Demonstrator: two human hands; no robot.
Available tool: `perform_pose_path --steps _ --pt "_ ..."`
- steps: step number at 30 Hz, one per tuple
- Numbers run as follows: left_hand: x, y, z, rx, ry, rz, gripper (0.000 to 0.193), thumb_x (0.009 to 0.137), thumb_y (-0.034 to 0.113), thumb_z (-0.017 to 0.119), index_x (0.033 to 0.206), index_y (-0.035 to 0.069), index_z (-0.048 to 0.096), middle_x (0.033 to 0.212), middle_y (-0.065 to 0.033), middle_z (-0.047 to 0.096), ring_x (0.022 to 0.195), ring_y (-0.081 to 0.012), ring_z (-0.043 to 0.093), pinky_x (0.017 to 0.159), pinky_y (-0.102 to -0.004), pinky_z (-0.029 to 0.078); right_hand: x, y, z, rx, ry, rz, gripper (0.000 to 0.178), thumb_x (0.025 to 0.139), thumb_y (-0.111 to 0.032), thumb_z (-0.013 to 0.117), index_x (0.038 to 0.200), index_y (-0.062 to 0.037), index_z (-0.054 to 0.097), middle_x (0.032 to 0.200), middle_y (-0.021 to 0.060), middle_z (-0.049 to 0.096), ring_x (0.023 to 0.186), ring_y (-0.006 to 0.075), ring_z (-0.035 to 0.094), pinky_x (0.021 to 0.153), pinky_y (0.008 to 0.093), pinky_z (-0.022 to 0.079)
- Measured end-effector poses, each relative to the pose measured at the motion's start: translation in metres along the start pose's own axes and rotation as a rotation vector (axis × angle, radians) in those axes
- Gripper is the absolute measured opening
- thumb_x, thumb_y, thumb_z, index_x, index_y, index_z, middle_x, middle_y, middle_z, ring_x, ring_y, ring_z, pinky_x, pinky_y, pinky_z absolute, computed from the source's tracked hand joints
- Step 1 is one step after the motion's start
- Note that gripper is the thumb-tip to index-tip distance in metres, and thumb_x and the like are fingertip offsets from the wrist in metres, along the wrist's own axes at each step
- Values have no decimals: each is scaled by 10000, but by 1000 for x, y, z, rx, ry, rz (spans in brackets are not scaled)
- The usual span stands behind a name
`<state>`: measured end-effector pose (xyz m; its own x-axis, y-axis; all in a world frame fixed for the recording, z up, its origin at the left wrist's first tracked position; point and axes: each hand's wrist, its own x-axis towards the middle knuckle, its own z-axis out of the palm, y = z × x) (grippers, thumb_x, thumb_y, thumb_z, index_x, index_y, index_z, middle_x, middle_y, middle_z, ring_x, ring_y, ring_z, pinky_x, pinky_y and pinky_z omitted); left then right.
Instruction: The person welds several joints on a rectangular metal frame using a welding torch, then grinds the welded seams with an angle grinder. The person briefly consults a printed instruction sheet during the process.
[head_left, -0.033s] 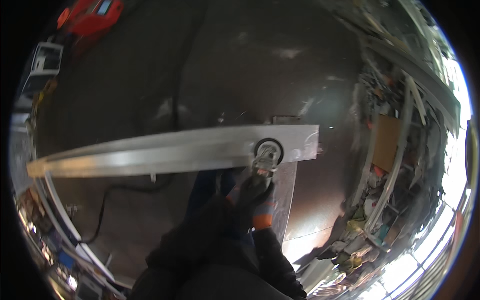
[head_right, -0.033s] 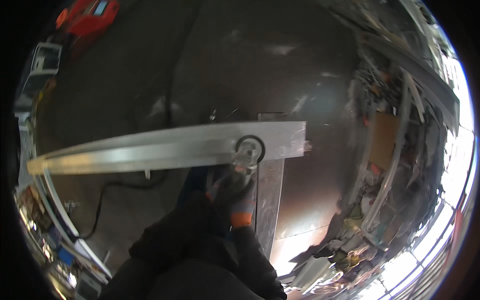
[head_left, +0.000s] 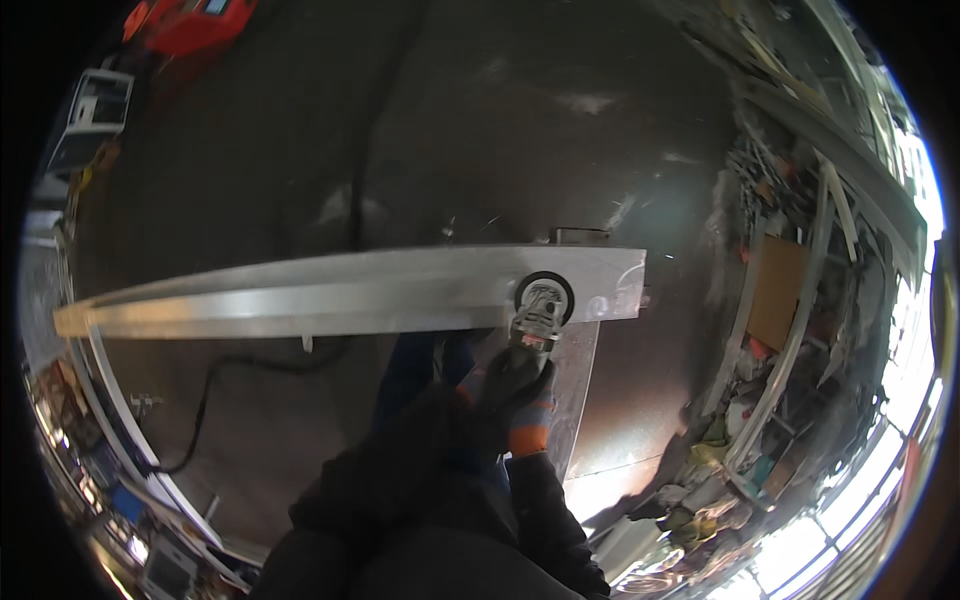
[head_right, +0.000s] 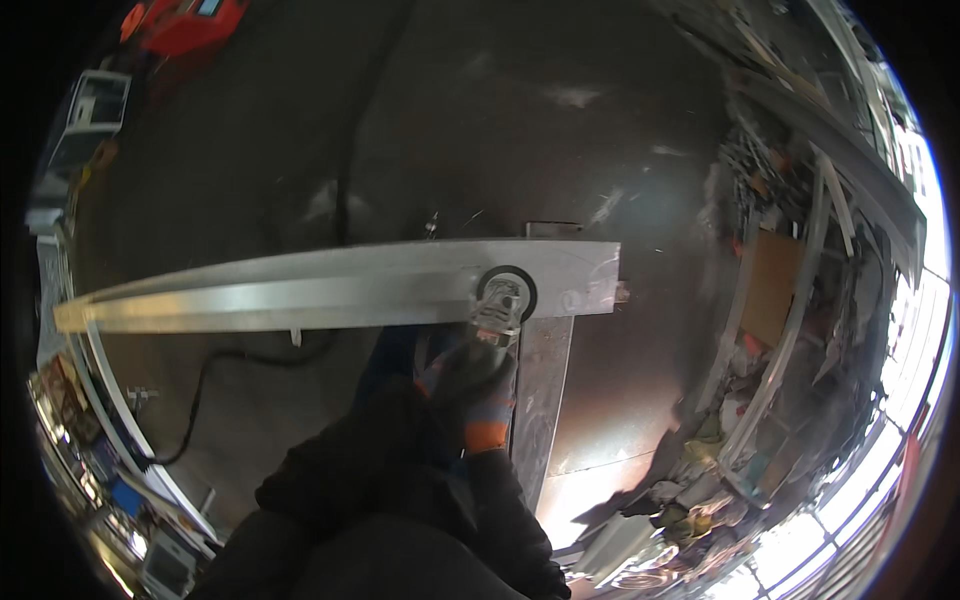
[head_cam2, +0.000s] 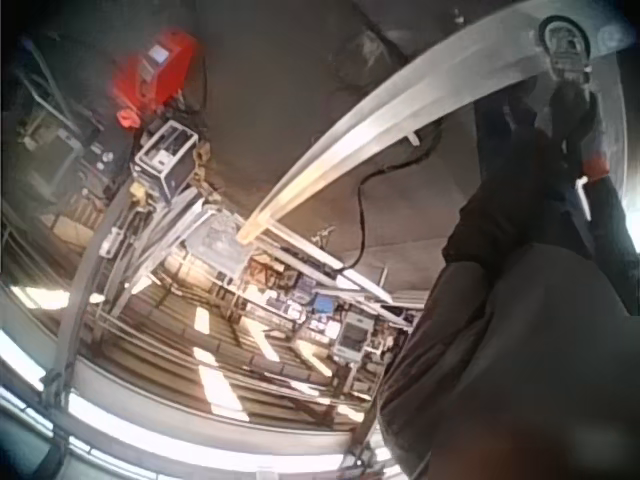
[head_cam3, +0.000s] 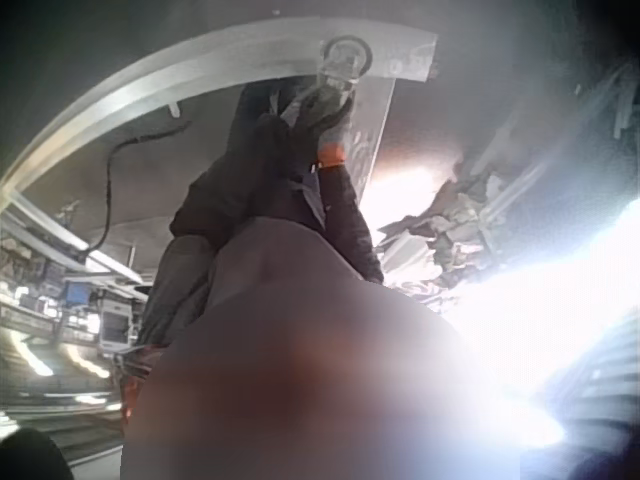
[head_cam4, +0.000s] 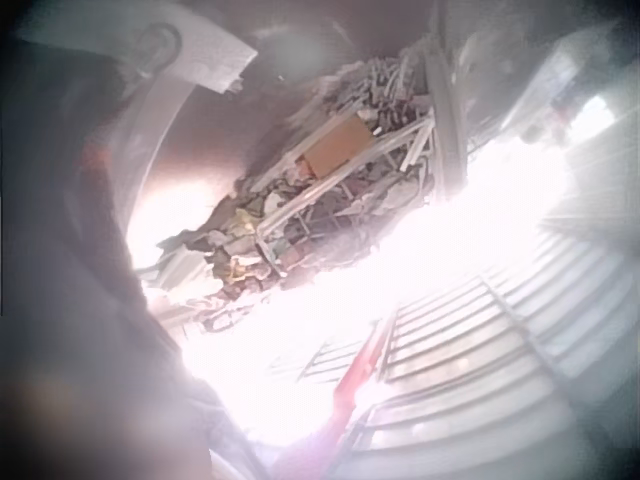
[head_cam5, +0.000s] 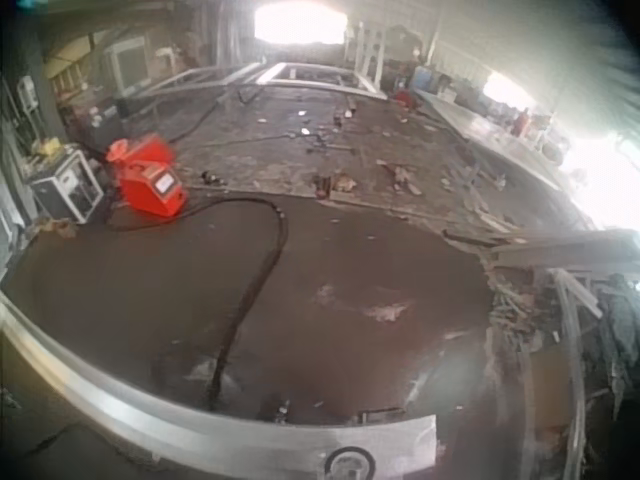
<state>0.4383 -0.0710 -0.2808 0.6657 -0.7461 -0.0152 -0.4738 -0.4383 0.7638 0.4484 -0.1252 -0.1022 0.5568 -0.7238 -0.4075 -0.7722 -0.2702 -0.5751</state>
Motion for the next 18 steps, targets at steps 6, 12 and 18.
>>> perform_pose_path --steps 6,12,18 --pt "15 40 -27 -168 -86 5 423 905 301 716 1232 42 648 1240 -151 655 1136 -271 626 968 -407 509 13 25 -3 139 -58 248 618 920 -241 668 1385 10 347 1131 301 648 1050 459 657 834 504 530" --pt "55 46 -89 -683 -370 -264 452 905 339 713 1223 26 648 1291 -141 632 1155 -278 618 945 -434 524 11 65 9 130 -98 252 818 883 -171 657 1551 -5 215 1186 307 651 1104 466 655 848 518 535" --pt "66 68 -98 -819 -317 -455 489 898 335 729 1272 39 619 1300 -138 624 1211 -266 592 984 -457 506 18 68 4 152 -109 333 830 873 -171 669 1560 -27 226 1201 304 656 1133 456 652 878 502 540"
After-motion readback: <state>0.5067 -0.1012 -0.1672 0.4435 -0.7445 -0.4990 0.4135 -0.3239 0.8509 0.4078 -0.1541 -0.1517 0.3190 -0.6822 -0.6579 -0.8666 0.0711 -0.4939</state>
